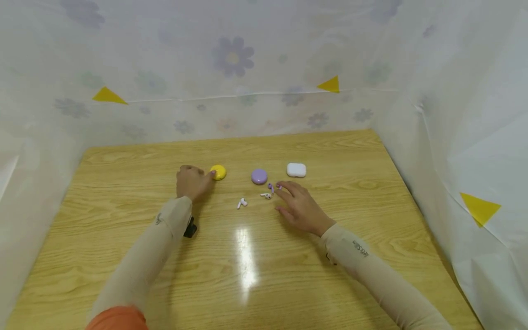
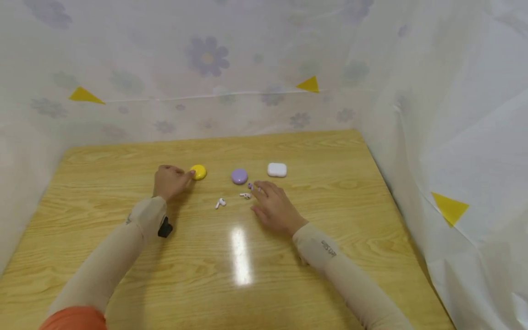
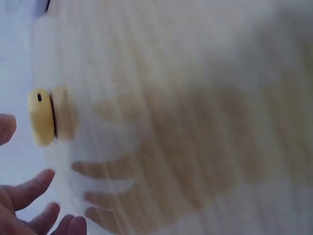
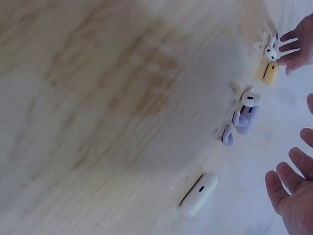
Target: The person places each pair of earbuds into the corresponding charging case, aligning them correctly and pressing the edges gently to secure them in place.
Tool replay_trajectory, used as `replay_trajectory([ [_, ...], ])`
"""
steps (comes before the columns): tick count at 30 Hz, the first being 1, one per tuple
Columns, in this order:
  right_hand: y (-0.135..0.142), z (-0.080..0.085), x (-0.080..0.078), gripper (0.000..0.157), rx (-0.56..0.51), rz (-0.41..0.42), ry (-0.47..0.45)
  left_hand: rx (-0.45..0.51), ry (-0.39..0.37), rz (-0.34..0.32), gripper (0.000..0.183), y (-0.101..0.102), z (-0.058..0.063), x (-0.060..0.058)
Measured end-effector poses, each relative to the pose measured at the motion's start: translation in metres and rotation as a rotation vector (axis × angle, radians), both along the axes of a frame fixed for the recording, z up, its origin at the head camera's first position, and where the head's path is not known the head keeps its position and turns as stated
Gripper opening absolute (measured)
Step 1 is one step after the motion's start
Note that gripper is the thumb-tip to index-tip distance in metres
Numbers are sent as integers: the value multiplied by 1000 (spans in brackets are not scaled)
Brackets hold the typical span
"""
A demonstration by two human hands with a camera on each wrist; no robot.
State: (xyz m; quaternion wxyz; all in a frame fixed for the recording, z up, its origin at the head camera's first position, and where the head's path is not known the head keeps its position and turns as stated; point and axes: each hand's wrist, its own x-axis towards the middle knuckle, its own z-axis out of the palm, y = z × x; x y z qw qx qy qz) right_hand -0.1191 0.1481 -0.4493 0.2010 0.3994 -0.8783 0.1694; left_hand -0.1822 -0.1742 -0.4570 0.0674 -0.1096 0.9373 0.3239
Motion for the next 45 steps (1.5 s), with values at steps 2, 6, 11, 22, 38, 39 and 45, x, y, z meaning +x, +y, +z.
replay_trajectory([
  [2,1,2,-3,51,-7,-8,-1,-15,65,-23,61,2,-1,8],
  [6,3,6,-10,45,-39,-30,-4,17,187,-80,52,9,-2,29],
  [11,9,10,-27,51,-79,-115,-91,18,233,-206,42,22,-5,55],
  [22,33,7,-80,85,19,-353,-473,-45,231,-320,39,39,-5,82],
  [38,53,-12,-89,79,144,-465,-728,-65,268,-351,36,47,-12,91],
  [39,54,-13,-88,79,146,-469,-735,-65,271,-352,36,47,-13,92],
  [45,58,-14,-88,75,143,-481,-760,-64,264,-349,35,47,-14,93],
])
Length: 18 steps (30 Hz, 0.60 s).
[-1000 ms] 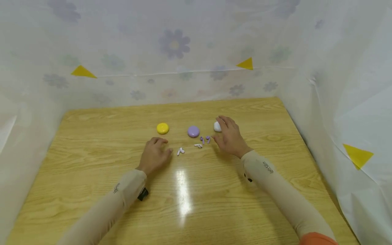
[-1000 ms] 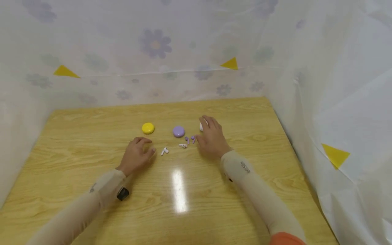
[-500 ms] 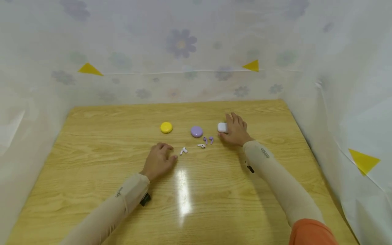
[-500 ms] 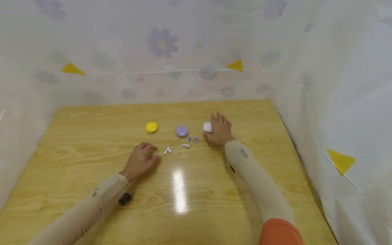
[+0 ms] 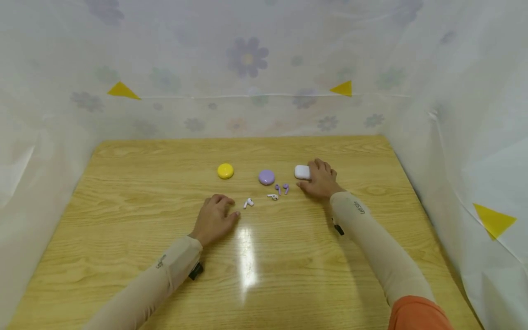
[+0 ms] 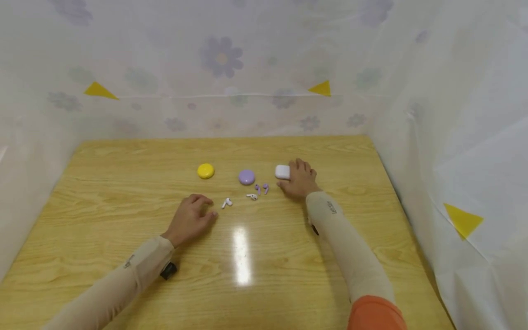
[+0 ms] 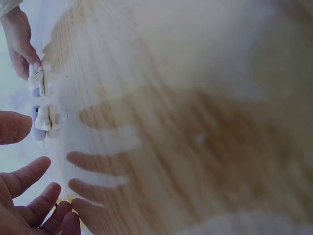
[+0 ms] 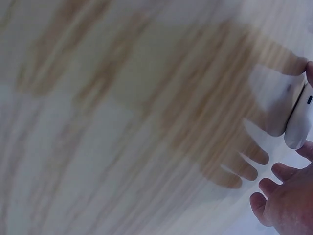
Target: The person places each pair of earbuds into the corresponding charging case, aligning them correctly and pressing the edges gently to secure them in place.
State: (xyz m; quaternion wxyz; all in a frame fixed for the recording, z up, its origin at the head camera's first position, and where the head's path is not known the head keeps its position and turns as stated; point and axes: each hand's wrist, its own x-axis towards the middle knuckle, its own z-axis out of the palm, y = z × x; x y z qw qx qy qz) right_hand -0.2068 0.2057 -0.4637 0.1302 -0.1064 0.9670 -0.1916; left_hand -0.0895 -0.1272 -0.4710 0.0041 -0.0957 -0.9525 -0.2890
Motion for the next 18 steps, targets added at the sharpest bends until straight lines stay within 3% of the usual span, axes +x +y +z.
replay_trajectory([
  [11,4,-6,0,55,-12,2,46,-3,8,-13,34,1,0,2],
  [18,5,-10,2,51,-41,-6,100,-4,16,-12,33,1,-1,3],
])
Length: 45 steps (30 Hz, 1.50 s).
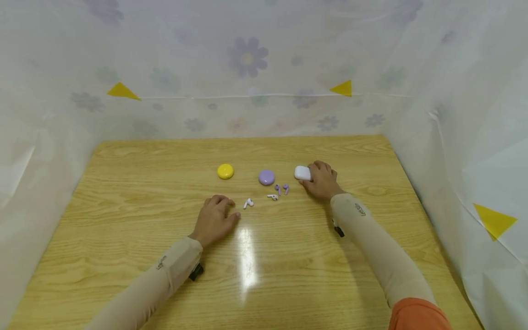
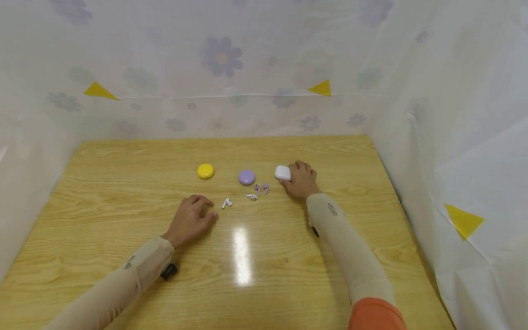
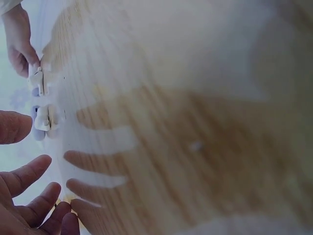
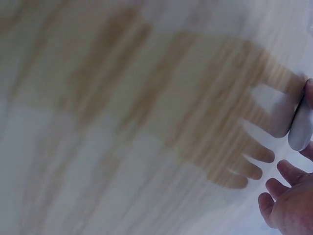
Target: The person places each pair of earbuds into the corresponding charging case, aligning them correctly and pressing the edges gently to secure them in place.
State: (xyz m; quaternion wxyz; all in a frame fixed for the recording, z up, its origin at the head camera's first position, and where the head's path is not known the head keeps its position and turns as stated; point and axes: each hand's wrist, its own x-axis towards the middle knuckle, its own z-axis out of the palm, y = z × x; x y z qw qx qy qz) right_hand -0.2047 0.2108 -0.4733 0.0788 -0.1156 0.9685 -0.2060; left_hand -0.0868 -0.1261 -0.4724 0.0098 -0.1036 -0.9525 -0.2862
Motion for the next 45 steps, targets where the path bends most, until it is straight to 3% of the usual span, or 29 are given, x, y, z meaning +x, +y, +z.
replay_trajectory([
  [15,1,-4,11,53,-6,41,152,14,-17,6,33,-1,1,-1],
  [34,-14,6,26,50,-26,152,293,29,-11,-7,33,2,7,-10],
  [45,-31,19,48,50,-67,242,477,199,62,-36,30,13,13,-8],
])
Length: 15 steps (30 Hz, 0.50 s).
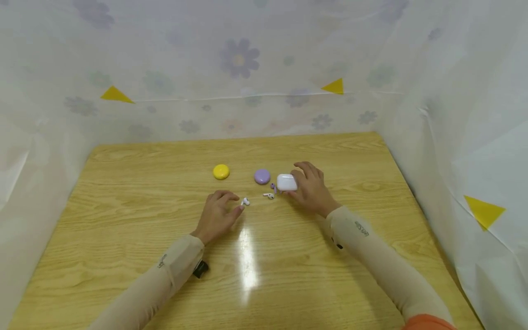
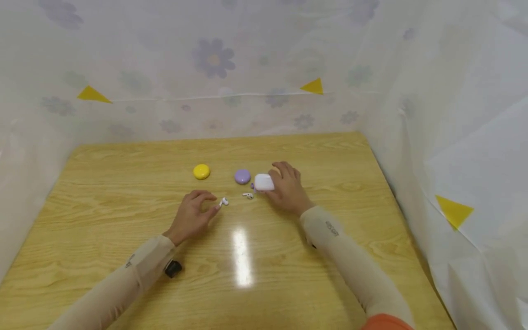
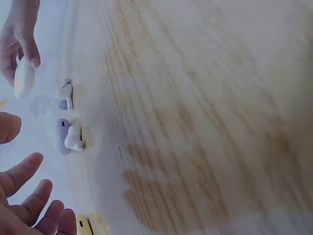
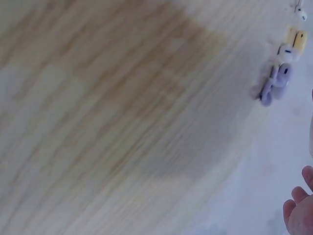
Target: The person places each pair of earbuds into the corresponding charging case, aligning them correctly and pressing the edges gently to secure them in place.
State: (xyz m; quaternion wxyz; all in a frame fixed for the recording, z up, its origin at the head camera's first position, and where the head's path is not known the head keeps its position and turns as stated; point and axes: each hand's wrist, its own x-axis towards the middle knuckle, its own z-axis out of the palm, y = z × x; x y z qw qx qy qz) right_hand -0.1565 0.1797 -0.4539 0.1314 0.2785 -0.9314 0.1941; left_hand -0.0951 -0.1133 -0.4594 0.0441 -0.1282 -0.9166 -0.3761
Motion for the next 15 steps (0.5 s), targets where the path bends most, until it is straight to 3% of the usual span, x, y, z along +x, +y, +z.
replay_trajectory([
  [7,-17,13,17,52,-43,76,109,56,7,-13,29,8,5,3],
  [15,-31,15,32,57,-56,155,230,130,11,-24,25,15,8,6],
])
